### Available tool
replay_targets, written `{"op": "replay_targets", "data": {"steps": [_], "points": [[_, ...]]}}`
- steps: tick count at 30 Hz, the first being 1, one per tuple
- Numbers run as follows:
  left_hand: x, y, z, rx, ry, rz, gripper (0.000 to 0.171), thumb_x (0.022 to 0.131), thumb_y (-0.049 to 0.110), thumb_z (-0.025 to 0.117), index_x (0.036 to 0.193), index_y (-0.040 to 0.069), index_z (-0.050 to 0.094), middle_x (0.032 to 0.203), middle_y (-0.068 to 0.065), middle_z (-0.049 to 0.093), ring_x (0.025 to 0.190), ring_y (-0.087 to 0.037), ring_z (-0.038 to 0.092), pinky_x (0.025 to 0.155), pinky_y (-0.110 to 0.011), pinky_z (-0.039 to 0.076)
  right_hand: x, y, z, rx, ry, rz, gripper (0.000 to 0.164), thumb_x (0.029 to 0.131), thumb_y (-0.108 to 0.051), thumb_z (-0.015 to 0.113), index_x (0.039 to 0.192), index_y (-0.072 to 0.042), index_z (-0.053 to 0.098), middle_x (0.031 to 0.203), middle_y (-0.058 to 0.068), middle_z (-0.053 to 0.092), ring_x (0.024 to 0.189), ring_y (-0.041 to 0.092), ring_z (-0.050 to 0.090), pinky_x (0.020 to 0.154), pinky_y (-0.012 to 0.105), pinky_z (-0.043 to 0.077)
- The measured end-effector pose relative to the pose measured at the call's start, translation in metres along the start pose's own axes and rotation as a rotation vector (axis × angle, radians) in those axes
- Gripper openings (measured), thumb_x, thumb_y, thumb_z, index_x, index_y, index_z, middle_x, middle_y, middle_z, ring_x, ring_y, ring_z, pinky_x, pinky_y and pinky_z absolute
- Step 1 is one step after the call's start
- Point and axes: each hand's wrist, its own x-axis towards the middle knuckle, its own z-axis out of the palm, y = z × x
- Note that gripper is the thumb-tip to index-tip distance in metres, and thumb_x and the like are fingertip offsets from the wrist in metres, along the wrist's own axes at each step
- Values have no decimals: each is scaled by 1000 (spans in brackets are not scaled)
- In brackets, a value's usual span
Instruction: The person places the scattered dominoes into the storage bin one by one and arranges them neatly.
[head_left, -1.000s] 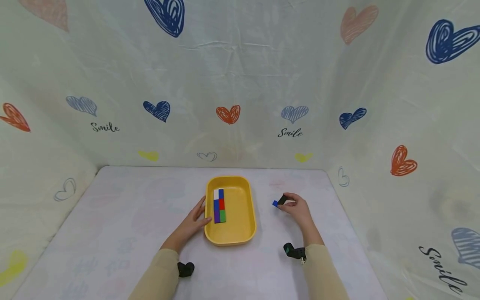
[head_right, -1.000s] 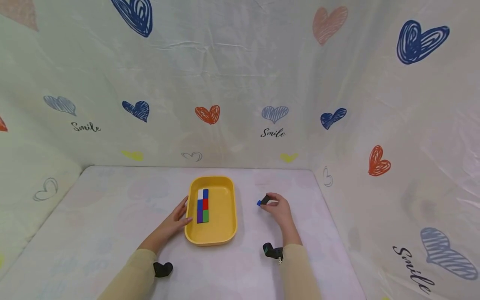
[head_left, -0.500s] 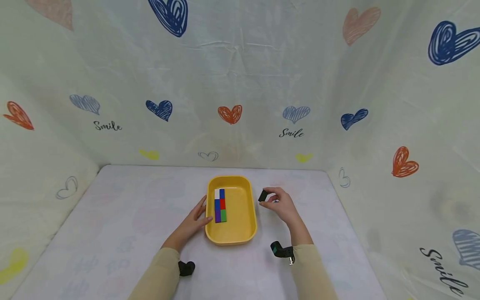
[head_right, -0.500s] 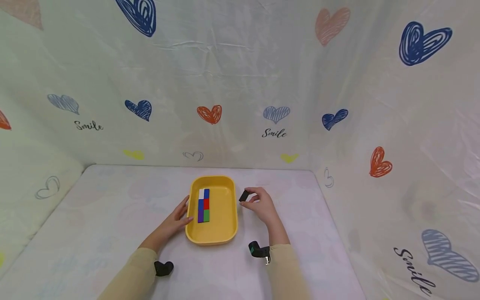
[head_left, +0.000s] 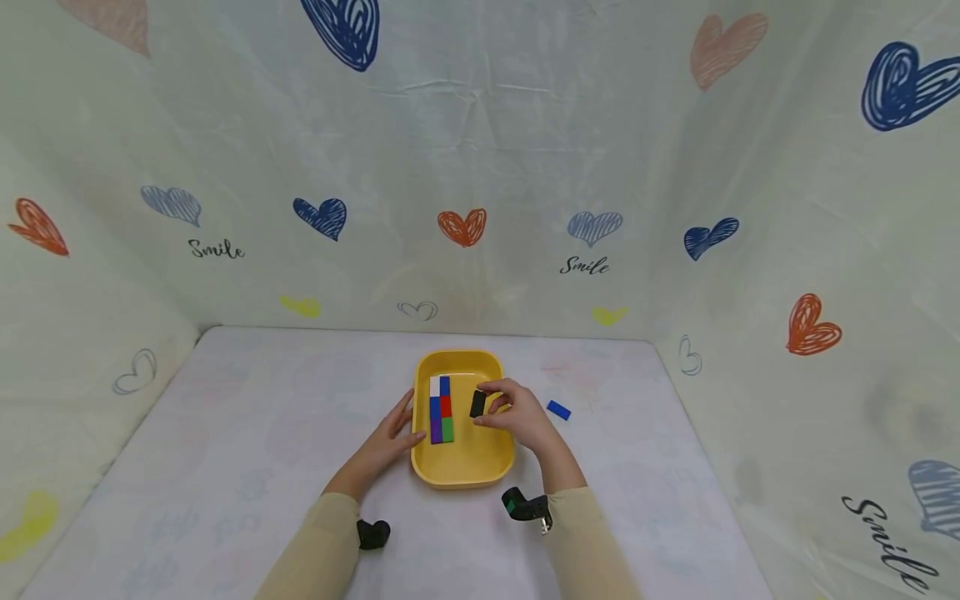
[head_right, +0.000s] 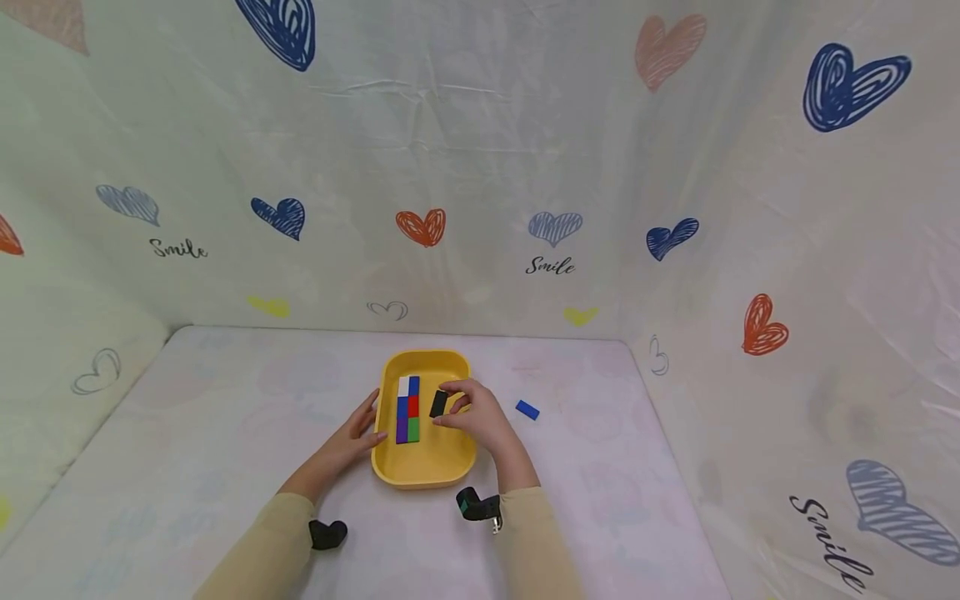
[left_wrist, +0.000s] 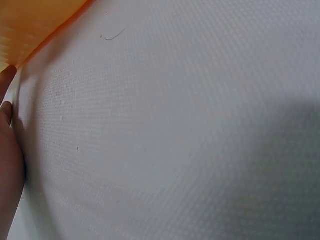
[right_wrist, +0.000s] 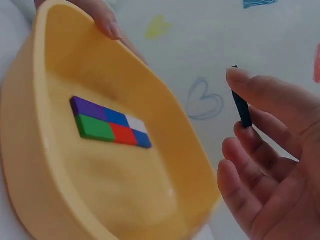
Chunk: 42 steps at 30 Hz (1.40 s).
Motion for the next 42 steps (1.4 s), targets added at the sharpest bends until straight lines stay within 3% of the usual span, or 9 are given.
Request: {"op": "replay_targets", "data": {"steps": [4, 9, 20, 30, 34, 42], "points": [[0, -1, 0, -4, -3, 3, 87, 88, 27, 72, 157, 33, 18, 153, -16, 36, 146, -36, 16, 111, -64, 7, 1, 0, 14, 14, -56, 22, 48, 76, -14, 84, 120, -13, 67, 100, 13, 62, 85, 22, 56, 74, 28, 53], [1, -2, -1, -1, -11, -4, 87, 88, 30, 71, 156, 34, 18, 154, -17, 34, 145, -38, 16, 110, -65, 8, 3, 2, 28, -2, -79, 42, 43, 76, -16, 84, 117, -14, 69, 90, 6, 61, 83, 21, 56, 74, 29, 52], [1, -4, -3, -7, -38, 43, 87, 89, 27, 71, 157, 30, 17, 152, -19, 36, 145, -37, 16, 112, -63, 8, 13, 13, 55, -83, -126, 25, 41, 75, -14, 86, 113, -9, 72, 87, 5, 59, 72, 18, 53, 63, 24, 48], [-1, 0, -3, -24, -50, 77, 87, 90, 22, 71, 158, 20, 16, 152, -23, 34, 144, -39, 19, 111, -63, 13, 13, 20, 66, -47, -175, 70, 37, 76, -8, 84, 109, -11, 69, 83, 3, 61, 73, 19, 57, 70, 28, 52], [1, -5, -4, 2, -31, 49, 89, 88, 31, 73, 157, 27, 18, 153, -18, 35, 145, -36, 19, 112, -63, 11, 12, 20, 67, -71, -216, 58, 36, 77, -8, 83, 110, -10, 68, 79, 2, 62, 70, 18, 57, 70, 26, 52], [2, -7, -5, 15, -33, 57, 87, 90, 29, 71, 158, 26, 17, 152, -18, 37, 145, -37, 19, 111, -64, 8, 10, 21, 71, -166, -307, 32, 35, 77, -11, 83, 108, -9, 68, 72, 1, 62, 66, 15, 55, 66, 24, 50]]}}
